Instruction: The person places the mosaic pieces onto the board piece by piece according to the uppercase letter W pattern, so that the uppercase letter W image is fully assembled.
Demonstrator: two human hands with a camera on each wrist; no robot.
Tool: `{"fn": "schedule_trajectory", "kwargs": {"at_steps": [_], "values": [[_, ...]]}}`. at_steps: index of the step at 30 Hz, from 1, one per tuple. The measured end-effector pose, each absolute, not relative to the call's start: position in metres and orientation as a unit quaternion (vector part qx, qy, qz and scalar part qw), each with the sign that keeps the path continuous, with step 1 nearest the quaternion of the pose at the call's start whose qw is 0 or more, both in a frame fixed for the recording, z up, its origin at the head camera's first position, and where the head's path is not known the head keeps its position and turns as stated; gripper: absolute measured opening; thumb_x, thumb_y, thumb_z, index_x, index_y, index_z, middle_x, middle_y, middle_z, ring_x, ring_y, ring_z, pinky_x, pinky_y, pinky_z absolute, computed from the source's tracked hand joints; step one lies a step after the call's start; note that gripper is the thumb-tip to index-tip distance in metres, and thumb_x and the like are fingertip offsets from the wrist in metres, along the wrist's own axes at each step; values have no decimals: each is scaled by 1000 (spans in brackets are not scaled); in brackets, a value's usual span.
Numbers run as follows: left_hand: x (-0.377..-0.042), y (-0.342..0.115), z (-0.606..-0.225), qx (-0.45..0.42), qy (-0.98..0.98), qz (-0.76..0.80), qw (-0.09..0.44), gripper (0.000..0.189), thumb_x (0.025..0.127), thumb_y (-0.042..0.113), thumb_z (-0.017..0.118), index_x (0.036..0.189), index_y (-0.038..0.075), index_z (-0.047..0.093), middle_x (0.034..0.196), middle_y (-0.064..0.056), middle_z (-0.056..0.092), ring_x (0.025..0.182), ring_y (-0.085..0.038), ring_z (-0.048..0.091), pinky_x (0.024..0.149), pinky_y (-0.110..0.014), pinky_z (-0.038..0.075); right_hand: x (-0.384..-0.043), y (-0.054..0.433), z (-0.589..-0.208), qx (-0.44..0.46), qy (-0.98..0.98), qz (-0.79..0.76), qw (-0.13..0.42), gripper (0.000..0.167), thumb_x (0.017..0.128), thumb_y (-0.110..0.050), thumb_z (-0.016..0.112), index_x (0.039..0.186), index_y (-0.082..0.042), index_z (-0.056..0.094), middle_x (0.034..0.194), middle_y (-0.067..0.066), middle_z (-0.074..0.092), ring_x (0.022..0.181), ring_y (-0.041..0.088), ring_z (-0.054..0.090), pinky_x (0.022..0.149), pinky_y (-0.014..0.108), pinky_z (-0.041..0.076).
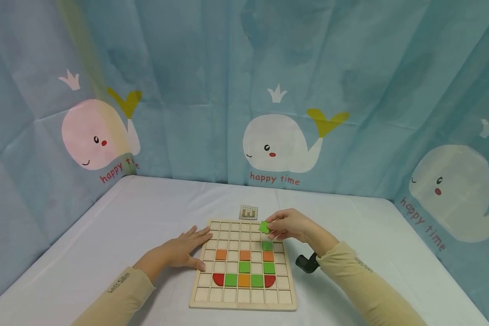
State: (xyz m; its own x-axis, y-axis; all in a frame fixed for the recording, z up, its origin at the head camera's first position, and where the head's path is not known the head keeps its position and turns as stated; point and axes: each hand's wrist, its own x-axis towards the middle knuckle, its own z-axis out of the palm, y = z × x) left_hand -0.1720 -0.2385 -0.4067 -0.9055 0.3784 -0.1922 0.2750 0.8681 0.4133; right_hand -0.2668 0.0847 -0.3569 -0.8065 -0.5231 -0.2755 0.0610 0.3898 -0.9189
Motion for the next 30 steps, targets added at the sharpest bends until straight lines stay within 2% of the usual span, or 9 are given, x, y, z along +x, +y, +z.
{"fn": "schedule_trajectory", "kwargs": {"at_steps": [10,19,30], "values": [[-172,-238,-406,165,958,191,138,94,78,53,73,151,9,34,160,-9,21,145,-42,11,106,-68,21,-261,67,-362,-148,797,-523,265,23,94,-8,64,113,4,67,82,9,72,73,18,70,70,32,57],[-172,-239,-407,173,957,190,132,94,78,52,74,150,6,35,159,-11,23,144,-44,12,109,-65,20,-256,46,-369,-156,802,-511,267,17,93,-6,65,106,4,69,75,9,71,66,17,69,72,38,58],[-172,-238,-407,175,956,194,131,93,79,51,75,150,6,36,159,-12,23,144,-44,12,110,-63,19,-251,23,-381,-187,817,-486,247,11,90,-4,68,98,2,73,71,5,69,64,15,66,65,33,57]]}}
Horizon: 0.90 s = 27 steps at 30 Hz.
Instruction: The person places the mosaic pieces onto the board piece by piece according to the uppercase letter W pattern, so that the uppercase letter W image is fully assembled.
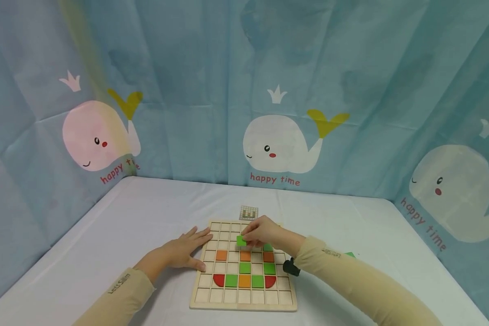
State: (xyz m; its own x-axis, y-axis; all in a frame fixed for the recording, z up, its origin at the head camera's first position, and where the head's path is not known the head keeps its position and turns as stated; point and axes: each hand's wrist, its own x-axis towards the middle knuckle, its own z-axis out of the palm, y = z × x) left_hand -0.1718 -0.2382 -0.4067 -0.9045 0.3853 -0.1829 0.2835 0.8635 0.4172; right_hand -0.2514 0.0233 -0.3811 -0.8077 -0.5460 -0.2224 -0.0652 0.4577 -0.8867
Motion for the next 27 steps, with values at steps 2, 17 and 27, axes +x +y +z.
{"fn": "schedule_trajectory", "kwargs": {"at_steps": [2,17,27], "values": [[-172,-239,-407,177,956,193,129,93,79,51,74,150,5,36,159,-12,24,144,-44,12,110,-63,19,-251,19,-383,-188,816,-488,245,11,90,-3,68,97,3,74,72,5,69,64,15,66,66,33,57],[-175,-238,-407,158,959,193,138,94,78,54,73,152,11,35,160,-7,22,145,-42,11,106,-68,21,-255,-12,-392,-177,825,-474,250,8,87,-1,71,94,1,73,76,7,69,65,17,67,64,31,57],[-169,-235,-402,169,957,197,132,91,80,50,74,150,7,37,159,-12,24,144,-45,13,107,-67,21,-250,-24,-392,-160,833,-464,255,5,85,0,73,90,1,73,70,4,63,58,14,54,52,25,45]]}}
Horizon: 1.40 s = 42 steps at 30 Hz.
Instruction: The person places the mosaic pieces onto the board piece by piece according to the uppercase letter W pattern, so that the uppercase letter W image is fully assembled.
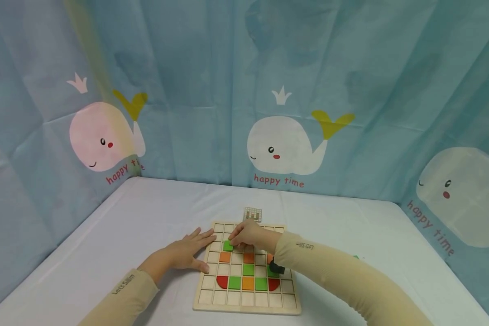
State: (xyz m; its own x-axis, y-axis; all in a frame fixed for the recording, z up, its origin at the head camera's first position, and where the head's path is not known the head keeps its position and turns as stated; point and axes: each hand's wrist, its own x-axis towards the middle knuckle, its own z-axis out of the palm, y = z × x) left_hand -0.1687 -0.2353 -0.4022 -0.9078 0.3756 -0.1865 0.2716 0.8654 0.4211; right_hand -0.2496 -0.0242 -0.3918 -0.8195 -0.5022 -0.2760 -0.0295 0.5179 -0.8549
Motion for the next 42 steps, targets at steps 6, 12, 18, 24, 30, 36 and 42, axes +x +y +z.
{"fn": "schedule_trajectory", "kwargs": {"at_steps": [6,12,18,24,30,36,42], "values": [[-168,-235,-403,171,958,192,130,91,80,51,74,150,7,37,159,-11,25,144,-44,13,108,-66,21,-246,-26,-390,-151,839,-457,253,7,85,1,73,91,3,73,69,4,63,59,14,54,52,25,44],[-168,-235,-406,173,958,188,131,91,80,52,73,150,7,36,159,-11,24,144,-45,13,109,-65,21,-244,-26,-390,-147,842,-453,254,6,85,2,72,91,2,73,70,4,64,59,15,54,52,25,44],[-167,-233,-406,170,957,191,136,91,80,52,73,150,7,37,159,-11,24,144,-45,13,108,-66,22,-243,-25,-389,-147,837,-457,262,6,85,3,72,91,3,73,69,5,64,58,15,53,51,26,42],[-171,-234,-407,162,959,187,138,92,80,54,72,151,10,35,160,-8,22,145,-43,12,104,-70,23,-245,-22,-387,-153,834,-459,266,7,85,0,73,92,1,73,71,6,66,58,15,55,50,25,43],[-173,-234,-408,160,959,185,140,93,80,55,72,151,9,34,160,-8,22,145,-42,12,106,-68,22,-253,-10,-385,-155,825,-470,275,13,88,-3,71,100,1,73,75,6,65,53,13,47,48,24,37],[-173,-234,-405,155,960,189,139,94,79,54,73,151,8,34,160,-9,21,145,-42,11,107,-68,20,-264,23,-372,-158,820,-479,271,19,90,-7,68,108,0,71,90,6,67,60,16,51,51,26,39],[-173,-236,-408,158,958,194,142,95,79,54,73,151,7,34,160,-11,21,145,-42,10,109,-66,19,-265,67,-359,-150,834,-471,245,23,92,-11,66,112,0,69,95,10,68,73,23,56,60,30,46]]}}
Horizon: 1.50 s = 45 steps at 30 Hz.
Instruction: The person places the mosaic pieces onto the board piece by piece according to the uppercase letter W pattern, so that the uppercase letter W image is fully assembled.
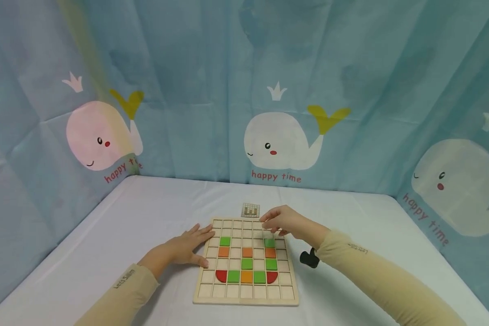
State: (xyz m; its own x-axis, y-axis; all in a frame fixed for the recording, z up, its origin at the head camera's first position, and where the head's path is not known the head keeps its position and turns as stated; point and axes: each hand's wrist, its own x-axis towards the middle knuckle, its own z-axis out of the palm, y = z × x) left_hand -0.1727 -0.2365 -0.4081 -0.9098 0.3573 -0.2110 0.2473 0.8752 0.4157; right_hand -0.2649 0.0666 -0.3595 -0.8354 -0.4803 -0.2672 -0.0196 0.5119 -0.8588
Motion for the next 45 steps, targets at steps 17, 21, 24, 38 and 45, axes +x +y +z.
{"fn": "schedule_trajectory", "kwargs": {"at_steps": [17,21,24,38,45], "values": [[-174,-238,-408,169,958,192,131,96,77,55,73,150,5,36,159,-12,24,144,-45,13,107,-67,22,-263,189,-341,-192,849,-419,258,41,91,-21,69,124,2,60,117,14,63,102,22,57,80,41,49],[-174,-239,-407,170,958,195,126,95,77,53,74,149,5,36,159,-13,24,144,-46,12,108,-66,20,-273,216,-347,-217,834,-410,298,44,92,-17,67,128,5,56,105,13,62,98,22,56,77,39,47],[-174,-239,-410,171,957,192,131,95,77,54,74,149,5,36,159,-12,24,144,-46,12,107,-67,21,-278,237,-354,-237,819,-410,322,42,92,-12,65,128,9,54,92,8,59,82,18,51,72,35,44],[-175,-237,-411,172,958,187,129,95,76,55,74,149,6,37,159,-11,24,144,-45,13,109,-65,21,-287,298,-379,-241,804,-405,363,36,87,-3,67,119,10,57,85,3,53,63,10,41,55,24,30],[-174,-236,-408,175,957,190,133,95,77,53,75,149,5,37,158,-13,25,143,-46,13,108,-66,21,-288,304,-390,-263,800,-406,355,34,83,-2,74,112,11,60,85,3,49,72,10,42,57,19,36]]}}
